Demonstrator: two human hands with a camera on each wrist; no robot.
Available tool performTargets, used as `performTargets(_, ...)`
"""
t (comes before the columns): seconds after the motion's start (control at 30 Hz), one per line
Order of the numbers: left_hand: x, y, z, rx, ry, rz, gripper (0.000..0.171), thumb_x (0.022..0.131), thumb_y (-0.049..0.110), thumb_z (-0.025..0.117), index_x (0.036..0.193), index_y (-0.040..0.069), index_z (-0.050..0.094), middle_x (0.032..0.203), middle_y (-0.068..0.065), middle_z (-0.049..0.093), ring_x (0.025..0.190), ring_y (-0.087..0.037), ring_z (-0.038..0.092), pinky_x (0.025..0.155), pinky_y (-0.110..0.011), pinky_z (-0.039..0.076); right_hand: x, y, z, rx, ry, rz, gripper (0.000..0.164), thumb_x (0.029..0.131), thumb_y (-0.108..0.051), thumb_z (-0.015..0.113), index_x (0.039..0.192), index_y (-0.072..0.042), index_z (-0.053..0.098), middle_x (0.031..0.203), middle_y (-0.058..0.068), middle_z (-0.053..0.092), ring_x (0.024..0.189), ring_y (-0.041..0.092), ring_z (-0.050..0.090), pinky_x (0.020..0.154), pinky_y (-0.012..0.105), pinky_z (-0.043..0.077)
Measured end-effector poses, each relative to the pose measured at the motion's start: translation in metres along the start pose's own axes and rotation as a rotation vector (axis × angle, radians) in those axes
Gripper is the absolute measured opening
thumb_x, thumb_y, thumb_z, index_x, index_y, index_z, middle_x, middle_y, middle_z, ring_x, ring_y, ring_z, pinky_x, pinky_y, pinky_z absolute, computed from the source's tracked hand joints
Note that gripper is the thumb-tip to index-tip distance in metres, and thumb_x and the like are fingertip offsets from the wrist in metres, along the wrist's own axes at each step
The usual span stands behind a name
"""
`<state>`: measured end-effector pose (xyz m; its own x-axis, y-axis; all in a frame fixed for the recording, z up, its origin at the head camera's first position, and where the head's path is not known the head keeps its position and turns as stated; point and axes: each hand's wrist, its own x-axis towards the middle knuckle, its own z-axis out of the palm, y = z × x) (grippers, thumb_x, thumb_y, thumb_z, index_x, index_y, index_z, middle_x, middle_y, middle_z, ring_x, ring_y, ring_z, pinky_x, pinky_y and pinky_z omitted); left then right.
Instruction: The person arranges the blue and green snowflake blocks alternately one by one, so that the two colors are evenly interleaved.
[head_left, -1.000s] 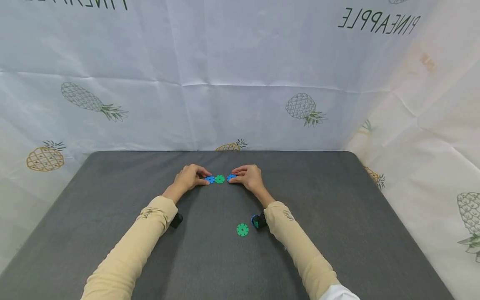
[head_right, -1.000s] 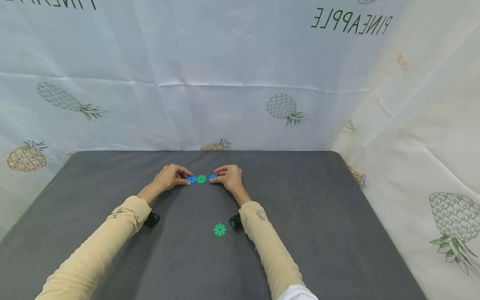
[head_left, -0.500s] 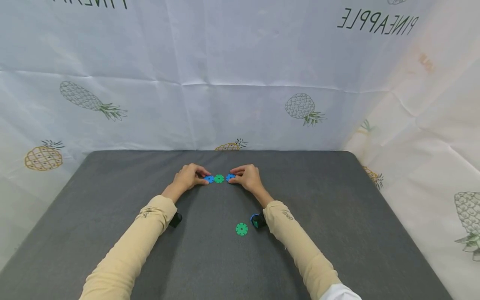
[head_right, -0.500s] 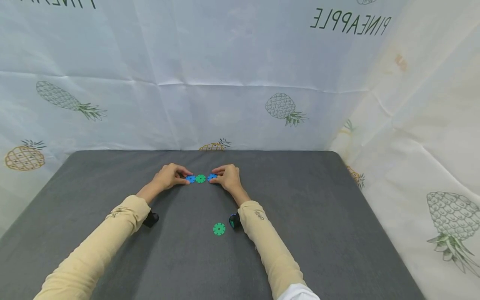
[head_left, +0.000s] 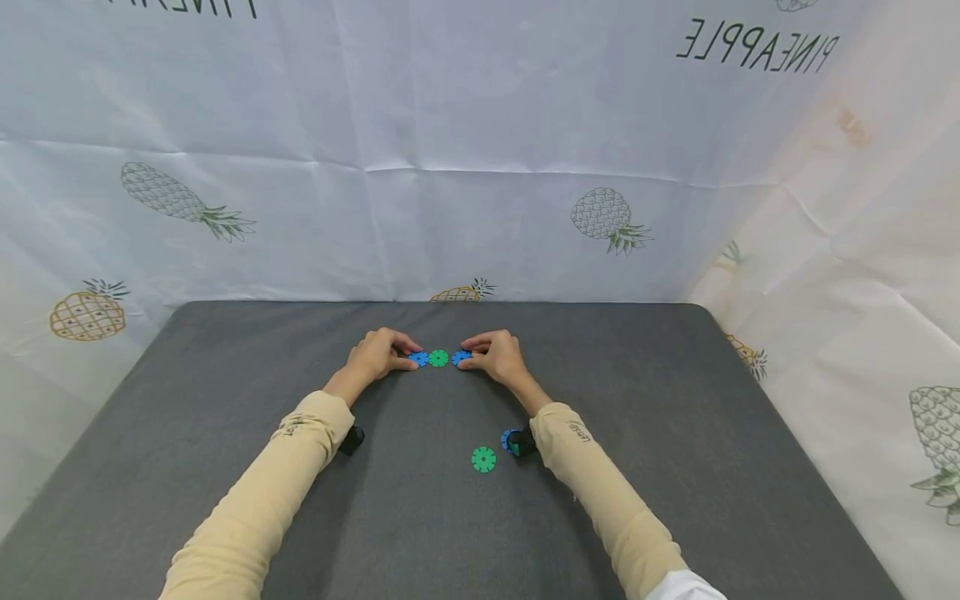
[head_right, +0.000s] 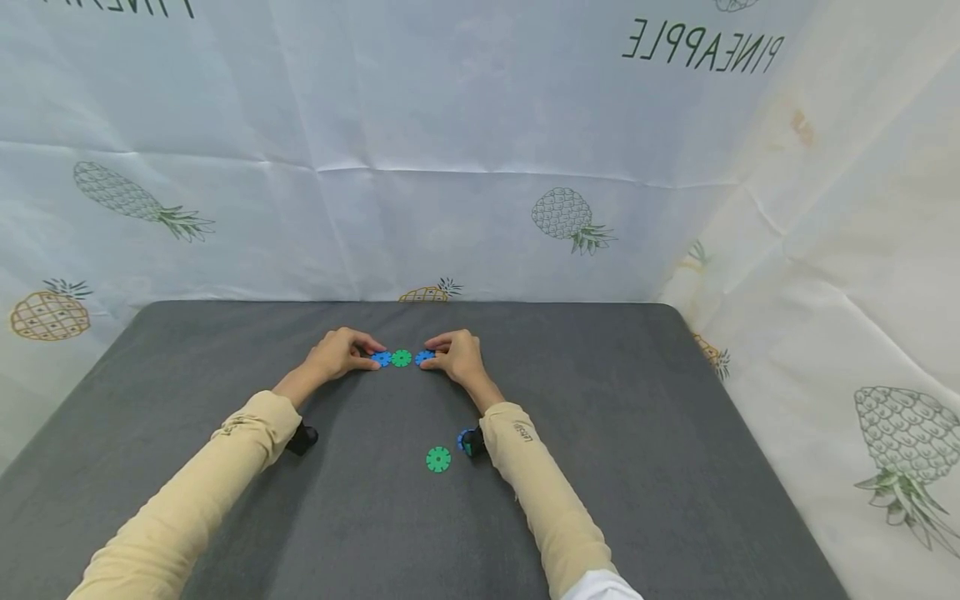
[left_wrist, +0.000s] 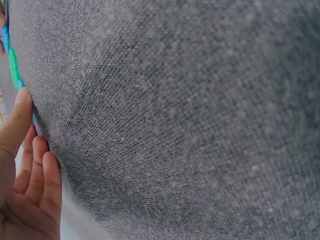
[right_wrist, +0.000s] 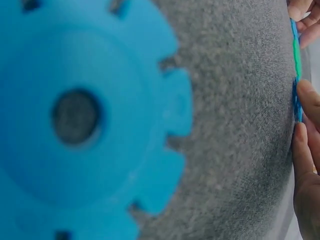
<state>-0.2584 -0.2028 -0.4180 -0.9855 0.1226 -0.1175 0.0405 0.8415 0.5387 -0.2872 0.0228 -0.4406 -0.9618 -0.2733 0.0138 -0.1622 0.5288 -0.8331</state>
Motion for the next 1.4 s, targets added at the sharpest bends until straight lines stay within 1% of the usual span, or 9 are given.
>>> performTargets(0.1, 0.001, 0.000, 0.000, 0.002, 0.000, 0.002, 0.031, 0.083, 0.023, 0.077, 0.113, 0.013, 0.073, 0.105, -0.005, 0.067, 0.088, -0.021, 0.061, 0.072, -0.041, 0.047, 0.000, 0.001, -0.001, -0.018, 0.006, -0.026, 0.024, 0.072, -0.009, 0.084, 0.095, -0.004, 0.077, 0.088, 0.008, 0.073, 0.081, 0.015, 0.068, 0.071, 0.027, 0.053)
performTargets(0.23, 0.001, 0.000, 0.000, -0.009, 0.001, 0.006, 0.030, 0.082, 0.023, 0.077, 0.111, 0.014, 0.074, 0.104, -0.004, 0.068, 0.087, -0.020, 0.061, 0.071, -0.039, 0.047, 0.000, 0.001, -0.002, -0.035, 0.003, -0.035, 0.023, 0.071, -0.009, 0.085, 0.092, -0.004, 0.077, 0.086, 0.007, 0.073, 0.078, 0.014, 0.067, 0.071, 0.026, 0.053)
performTargets(0.3, 0.001, 0.000, -0.001, -0.019, 0.000, 0.007, 0.030, 0.082, 0.024, 0.078, 0.110, 0.016, 0.075, 0.102, -0.003, 0.068, 0.086, -0.020, 0.061, 0.071, -0.039, 0.047, 0.000, 0.001, -0.003, -0.040, -0.010, -0.032, 0.023, 0.072, -0.009, 0.085, 0.093, -0.005, 0.077, 0.086, 0.007, 0.073, 0.078, 0.013, 0.067, 0.071, 0.025, 0.053)
performTargets(0.4, -0.001, 0.000, -0.002, -0.019, 0.007, 0.027, 0.028, 0.081, 0.026, 0.079, 0.107, 0.017, 0.076, 0.098, -0.001, 0.068, 0.082, -0.018, 0.060, 0.068, -0.037, 0.046, 0.001, 0.001, -0.005, -0.046, -0.037, -0.027, 0.024, 0.073, -0.010, 0.084, 0.095, -0.005, 0.077, 0.088, 0.006, 0.073, 0.077, 0.011, 0.065, 0.070, 0.024, 0.052)
performTargets(0.53, 0.001, -0.002, -0.001, -0.021, 0.001, 0.024, 0.029, 0.081, 0.025, 0.079, 0.108, 0.016, 0.075, 0.099, -0.002, 0.068, 0.083, -0.018, 0.060, 0.069, -0.038, 0.046, 0.000, 0.001, -0.009, -0.037, -0.064, -0.028, 0.023, 0.075, -0.009, 0.083, 0.097, -0.005, 0.076, 0.087, 0.005, 0.072, 0.076, 0.010, 0.063, 0.069, 0.024, 0.050)
performTargets(0.57, 0.002, -0.003, 0.000, -0.025, -0.007, 0.011, 0.030, 0.082, 0.024, 0.078, 0.110, 0.015, 0.074, 0.102, -0.002, 0.068, 0.086, -0.019, 0.061, 0.072, -0.040, 0.046, 0.000, 0.001, -0.009, -0.036, -0.063, -0.031, 0.023, 0.075, -0.008, 0.082, 0.097, -0.005, 0.076, 0.086, 0.005, 0.072, 0.076, 0.010, 0.063, 0.069, 0.024, 0.050)
performTargets(0.77, 0.004, -0.005, 0.000, -0.012, -0.016, 0.011, 0.032, 0.084, 0.023, 0.076, 0.114, 0.013, 0.073, 0.107, -0.005, 0.067, 0.088, -0.021, 0.060, 0.071, -0.040, 0.047, 0.001, 0.004, -0.011, -0.052, -0.049, -0.045, 0.019, 0.076, -0.005, 0.081, 0.094, -0.005, 0.076, 0.086, 0.005, 0.072, 0.076, 0.012, 0.065, 0.069, 0.025, 0.050)
performTargets(1.0, 0.002, -0.003, -0.001, -0.015, -0.016, 0.008, 0.033, 0.083, 0.024, 0.077, 0.114, 0.014, 0.073, 0.107, -0.005, 0.067, 0.087, -0.020, 0.060, 0.069, -0.038, 0.046, 0.001, 0.005, -0.009, -0.056, -0.037, -0.056, 0.014, 0.077, -0.005, 0.080, 0.091, -0.005, 0.077, 0.086, 0.006, 0.073, 0.077, 0.013, 0.065, 0.069, 0.025, 0.051)
performTargets(1.4, 0.002, -0.003, -0.001, -0.019, -0.018, 0.006, 0.032, 0.083, 0.024, 0.077, 0.114, 0.014, 0.073, 0.106, -0.004, 0.067, 0.085, -0.020, 0.059, 0.069, -0.038, 0.046, 0.001, 0.006, -0.009, -0.036, -0.037, -0.057, 0.014, 0.077, -0.004, 0.080, 0.091, -0.005, 0.077, 0.088, 0.007, 0.073, 0.078, 0.013, 0.066, 0.070, 0.026, 0.052)
